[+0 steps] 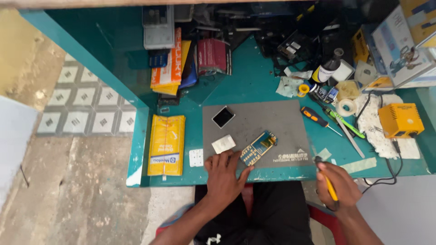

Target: The person uses a screwdriver to work on a blue circuit board placed on a green anti-slip mat. They then pick up a small rectangular electronic component and use the screwdriver to manipulate its internal parts. The workspace is cluttered with various tools and electronic parts.

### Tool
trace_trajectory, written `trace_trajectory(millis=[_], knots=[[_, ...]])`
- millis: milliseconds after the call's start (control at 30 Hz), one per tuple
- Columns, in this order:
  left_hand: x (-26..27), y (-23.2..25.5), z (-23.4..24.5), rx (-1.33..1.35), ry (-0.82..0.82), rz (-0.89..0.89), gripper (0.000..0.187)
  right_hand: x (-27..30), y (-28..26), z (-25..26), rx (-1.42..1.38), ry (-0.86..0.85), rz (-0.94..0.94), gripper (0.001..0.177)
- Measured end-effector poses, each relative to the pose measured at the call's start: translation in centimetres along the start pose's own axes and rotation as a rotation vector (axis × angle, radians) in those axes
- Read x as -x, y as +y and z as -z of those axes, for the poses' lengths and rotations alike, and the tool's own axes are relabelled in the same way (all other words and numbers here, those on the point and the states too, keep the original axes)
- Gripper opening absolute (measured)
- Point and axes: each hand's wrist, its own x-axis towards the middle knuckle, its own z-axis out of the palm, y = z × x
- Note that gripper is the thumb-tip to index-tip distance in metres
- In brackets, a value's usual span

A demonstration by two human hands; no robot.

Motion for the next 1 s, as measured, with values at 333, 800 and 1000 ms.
trace_trajectory(millis=[333,800,1000], knots=[[0.5,-0.8,-1.0,-0.058,-0.046,0.014,0.053,2.9,6.3,-1.4,0.27,-0.047,0.351,0.026],[0.8,-1.1,-1.8,-0.1,-0.132,-0.006,0.057,7.9,3.8,1.9,0.355,-0.398,0.353,0.036],[1.1,-1.3,-2.2,-0.121,-0.14,-0.024,0.058,11.5,4.2,1.4,0.448,-0.5,0.25,0.03]])
